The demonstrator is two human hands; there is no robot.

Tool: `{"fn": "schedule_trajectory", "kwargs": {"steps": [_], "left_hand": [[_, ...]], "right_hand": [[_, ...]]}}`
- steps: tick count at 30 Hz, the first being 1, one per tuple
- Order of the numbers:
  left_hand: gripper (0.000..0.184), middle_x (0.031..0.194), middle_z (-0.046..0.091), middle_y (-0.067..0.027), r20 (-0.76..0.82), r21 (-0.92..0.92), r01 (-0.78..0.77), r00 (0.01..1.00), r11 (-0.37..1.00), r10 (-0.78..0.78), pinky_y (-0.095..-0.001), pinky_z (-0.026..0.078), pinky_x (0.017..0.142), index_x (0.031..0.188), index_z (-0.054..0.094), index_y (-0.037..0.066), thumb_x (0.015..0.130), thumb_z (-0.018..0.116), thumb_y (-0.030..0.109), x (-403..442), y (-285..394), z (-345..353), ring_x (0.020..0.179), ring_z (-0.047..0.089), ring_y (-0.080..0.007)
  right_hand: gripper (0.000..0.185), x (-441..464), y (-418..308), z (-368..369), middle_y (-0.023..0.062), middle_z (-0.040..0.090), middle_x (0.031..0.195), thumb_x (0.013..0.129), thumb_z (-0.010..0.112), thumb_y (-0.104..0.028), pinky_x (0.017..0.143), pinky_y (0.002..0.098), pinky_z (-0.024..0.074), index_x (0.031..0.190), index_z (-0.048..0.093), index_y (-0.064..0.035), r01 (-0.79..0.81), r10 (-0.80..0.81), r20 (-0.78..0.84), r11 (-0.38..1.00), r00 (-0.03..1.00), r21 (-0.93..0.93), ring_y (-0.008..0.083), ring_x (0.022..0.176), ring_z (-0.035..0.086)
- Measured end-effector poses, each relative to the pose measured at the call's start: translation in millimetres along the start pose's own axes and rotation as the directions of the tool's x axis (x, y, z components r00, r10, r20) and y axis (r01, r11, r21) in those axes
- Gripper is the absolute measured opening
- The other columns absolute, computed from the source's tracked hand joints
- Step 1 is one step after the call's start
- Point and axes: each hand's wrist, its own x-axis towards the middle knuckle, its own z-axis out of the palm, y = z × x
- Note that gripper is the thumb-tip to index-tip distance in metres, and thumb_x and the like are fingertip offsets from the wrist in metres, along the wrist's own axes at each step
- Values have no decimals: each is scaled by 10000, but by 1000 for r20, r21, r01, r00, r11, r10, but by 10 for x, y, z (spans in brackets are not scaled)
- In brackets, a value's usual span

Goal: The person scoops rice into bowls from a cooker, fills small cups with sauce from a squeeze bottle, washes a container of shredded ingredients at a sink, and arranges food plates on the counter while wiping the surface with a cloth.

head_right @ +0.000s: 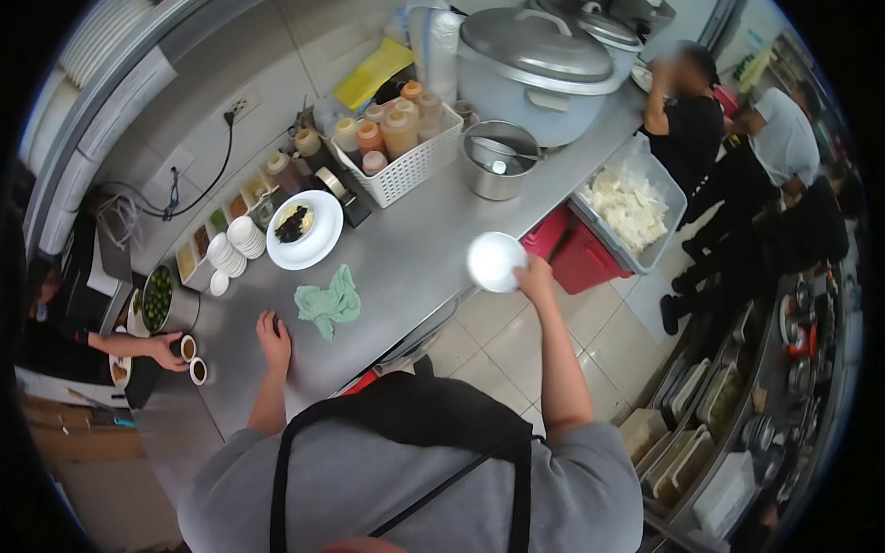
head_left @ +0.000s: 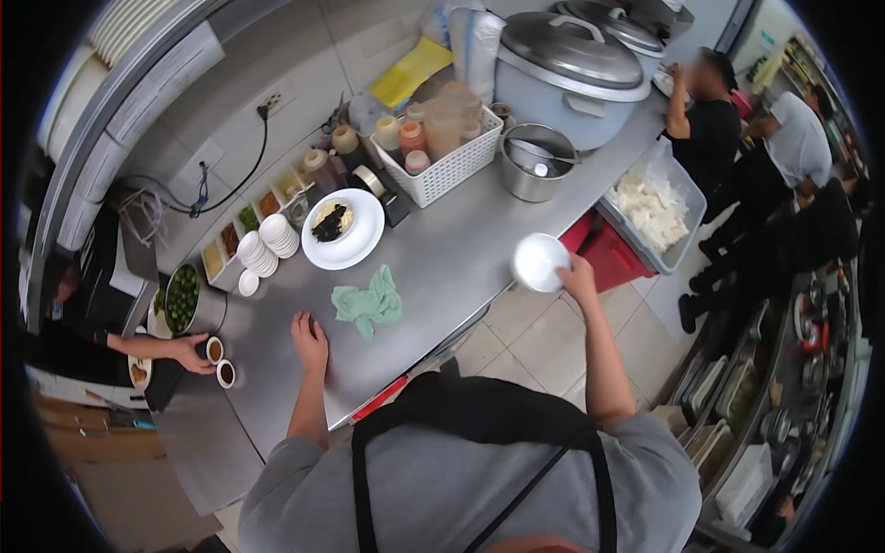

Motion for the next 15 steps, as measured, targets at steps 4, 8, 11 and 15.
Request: {"fn": "schedule_trajectory", "kwargs": {"steps": [4, 8, 11, 15], "left_hand": [[286, 1207, 420, -203, 8, 5, 27, 1000, 1000, -27, -411, 320, 955, 1090, 494, -16, 821, 496, 79, -329, 185, 11, 1128, 387, -355], [282, 1210, 419, -206, -28, 27, 5, 1000, 1000, -4, -410, 330, 945, 1092, 490, -23, 825, 487, 69, -92, 143, 7, 1123, 393, -358], [266, 1191, 443, -196, -38, 29, 35, 999, 999, -34, -405, 339, 939, 1071, 506, -28, 823, 496, 68, -82, 140, 15, 1112, 412, -351], [244, 1143, 492, -179, -25, -43, 60, 998, 997, -61, -386, 357, 922, 1040, 530, -32, 820, 510, 73, -55, 96, -1, 1077, 457, -331]], "right_hand": [[320, 167, 78, 233, 269, 588, 766, 616, 534, -96, 698, 410, 473, 900, 609, 30, -42, 44, 10, 989, 999, -145, 364, 784, 602], [291, 724, 1, 669, 272, 591, 799, 655, 582, -158, 729, 403, 466, 873, 609, 33, 5, -2, 33, 995, 999, -98, 367, 799, 596], [359, 788, -221, 578, 173, 619, 669, 730, 637, -218, 560, 308, 481, 969, 596, 48, 82, -81, 33, 996, 996, -20, 190, 561, 611], [279, 1155, -257, 140, 131, 635, 708, 766, 640, -242, 579, 282, 465, 929, 639, -15, 302, -303, -28, 953, 953, -25, 170, 611, 596]]}}
